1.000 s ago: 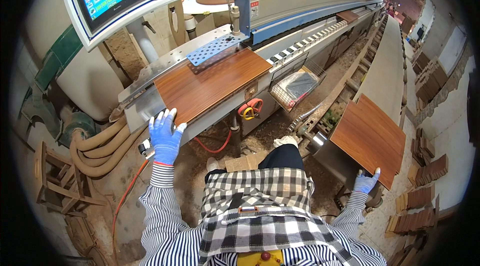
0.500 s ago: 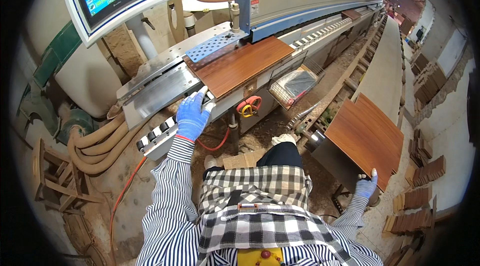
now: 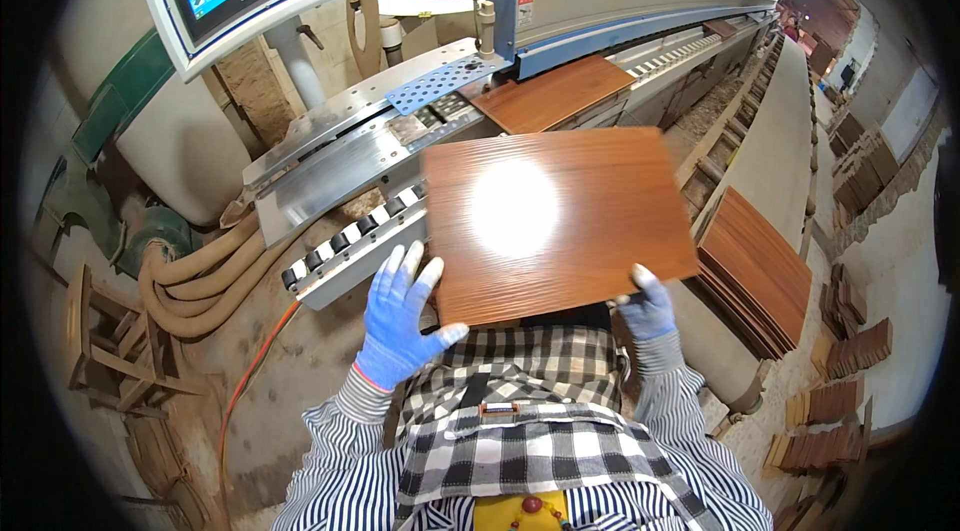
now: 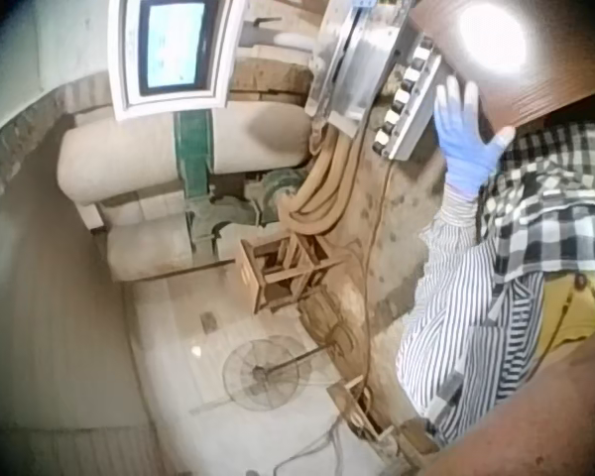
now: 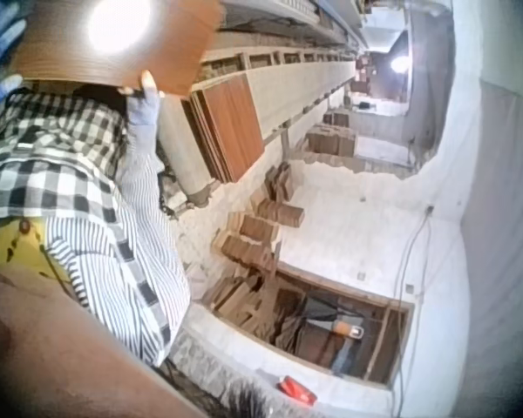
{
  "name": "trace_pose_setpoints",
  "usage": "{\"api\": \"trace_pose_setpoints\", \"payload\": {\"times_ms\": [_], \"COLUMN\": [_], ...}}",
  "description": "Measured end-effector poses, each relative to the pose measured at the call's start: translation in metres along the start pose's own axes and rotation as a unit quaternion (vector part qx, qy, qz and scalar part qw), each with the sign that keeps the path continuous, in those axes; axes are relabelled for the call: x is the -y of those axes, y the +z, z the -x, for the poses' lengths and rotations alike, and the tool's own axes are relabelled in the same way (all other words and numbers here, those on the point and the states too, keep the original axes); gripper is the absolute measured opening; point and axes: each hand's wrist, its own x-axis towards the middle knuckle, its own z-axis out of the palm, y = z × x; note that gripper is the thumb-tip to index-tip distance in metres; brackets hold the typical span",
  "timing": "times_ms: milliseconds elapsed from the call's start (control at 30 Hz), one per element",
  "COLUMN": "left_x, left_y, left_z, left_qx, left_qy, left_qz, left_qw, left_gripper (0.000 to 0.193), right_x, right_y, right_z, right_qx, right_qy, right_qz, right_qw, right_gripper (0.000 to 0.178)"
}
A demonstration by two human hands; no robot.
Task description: The person operates a CNC woodworking machine, placing rectangular wooden panels onto the conveyor, adjusting the machine via a touchscreen interface, and stacking processed panels. The person wears blue gloves and a checkered apron while handling the wood pieces.
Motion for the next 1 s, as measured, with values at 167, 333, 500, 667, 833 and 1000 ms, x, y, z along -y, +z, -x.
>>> {"api": "trace_pose_setpoints", "payload": {"times_ms": [167,333,500,667,833,1000], "left_x": [0.02,0.05,0.091,0.122,0.122,0.122], "left_y": [-0.018,-0.035,-0.034,-0.025,-0.016,-0.011], "left_z": [0.046,0.071,0.045,0.016,0.01,0.01], "left_qx": [-0.003,-0.073,-0.072,-0.073,-0.101,-0.116], "left_qy": [-0.055,-0.101,-0.154,-0.202,-0.232,-0.268], "left_qz": [-0.139,-0.175,-0.192,-0.178,-0.178,-0.224], "left_qw": [0.989,0.977,0.967,0.96,0.951,0.93], "left_gripper": [0.074,0.068,0.065,0.064,0.069,0.075], "right_x": [-0.044,-0.073,-0.072,-0.019,0.048,0.099], "right_y": [0.076,0.121,0.109,0.027,-0.094,-0.15], "right_z": [-0.04,-0.066,-0.075,-0.078,-0.075,-0.056], "right_qx": [0.148,0.143,0.182,0.137,-0.107,-0.072], "right_qy": [0.128,0.26,0.177,0.081,-0.14,-0.085], "right_qz": [0.036,-0.012,-0.048,0.081,0.742,0.936], "right_qw": [0.98,0.955,0.966,0.984,0.647,0.335], "right_gripper": [0.018,0.024,0.05,0.05,0.048,0.056]}}
